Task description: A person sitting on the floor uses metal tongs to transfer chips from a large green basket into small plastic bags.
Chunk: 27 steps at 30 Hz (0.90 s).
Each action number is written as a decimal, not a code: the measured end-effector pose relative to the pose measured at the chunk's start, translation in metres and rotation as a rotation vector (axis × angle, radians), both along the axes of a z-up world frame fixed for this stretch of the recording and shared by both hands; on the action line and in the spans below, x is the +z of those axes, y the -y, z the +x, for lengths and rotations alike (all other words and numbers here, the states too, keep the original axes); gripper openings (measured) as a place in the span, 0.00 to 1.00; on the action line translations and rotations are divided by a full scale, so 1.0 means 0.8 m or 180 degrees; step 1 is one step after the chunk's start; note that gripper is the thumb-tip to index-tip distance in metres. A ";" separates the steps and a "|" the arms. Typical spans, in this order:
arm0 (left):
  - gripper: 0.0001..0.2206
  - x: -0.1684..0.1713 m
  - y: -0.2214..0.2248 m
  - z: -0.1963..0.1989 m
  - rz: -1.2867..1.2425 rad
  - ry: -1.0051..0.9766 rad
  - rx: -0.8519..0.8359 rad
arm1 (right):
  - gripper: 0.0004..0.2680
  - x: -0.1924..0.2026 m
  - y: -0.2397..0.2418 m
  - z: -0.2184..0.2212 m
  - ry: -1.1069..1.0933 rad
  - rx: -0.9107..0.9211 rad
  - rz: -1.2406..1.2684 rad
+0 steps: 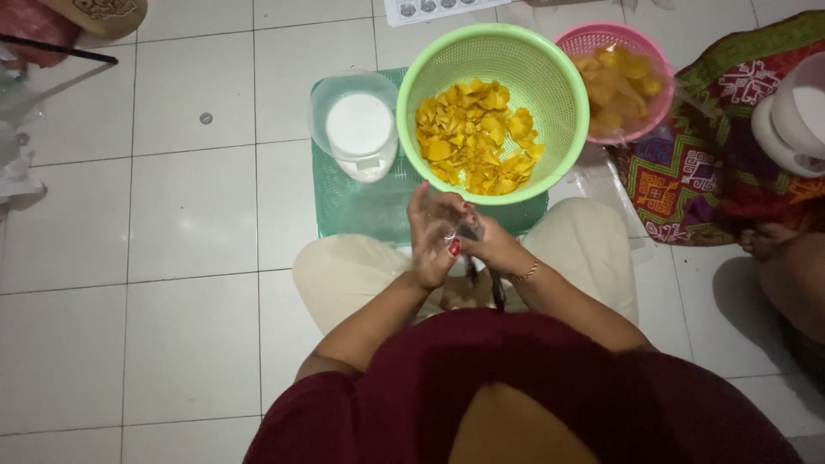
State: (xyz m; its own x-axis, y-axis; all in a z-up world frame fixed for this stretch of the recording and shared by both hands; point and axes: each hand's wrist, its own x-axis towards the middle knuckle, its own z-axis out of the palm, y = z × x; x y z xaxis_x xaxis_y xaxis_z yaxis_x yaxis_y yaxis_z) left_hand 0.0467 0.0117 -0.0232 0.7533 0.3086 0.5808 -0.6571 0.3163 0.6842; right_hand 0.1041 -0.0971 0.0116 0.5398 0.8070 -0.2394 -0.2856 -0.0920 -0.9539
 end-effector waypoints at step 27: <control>0.32 0.052 -0.026 0.008 -0.0162 -0.0095 0.0701 | 0.17 -0.015 0.015 0.043 -0.1748 0.0857 0.1393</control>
State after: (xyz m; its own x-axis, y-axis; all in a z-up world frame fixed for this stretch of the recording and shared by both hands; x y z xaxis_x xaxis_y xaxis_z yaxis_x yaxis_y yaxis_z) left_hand 0.0534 0.0325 0.0181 0.6811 0.4958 0.5388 -0.6939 0.2022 0.6911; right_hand 0.1382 -0.1090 0.0000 0.2057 0.9776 -0.0443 -0.7521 0.1290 -0.6463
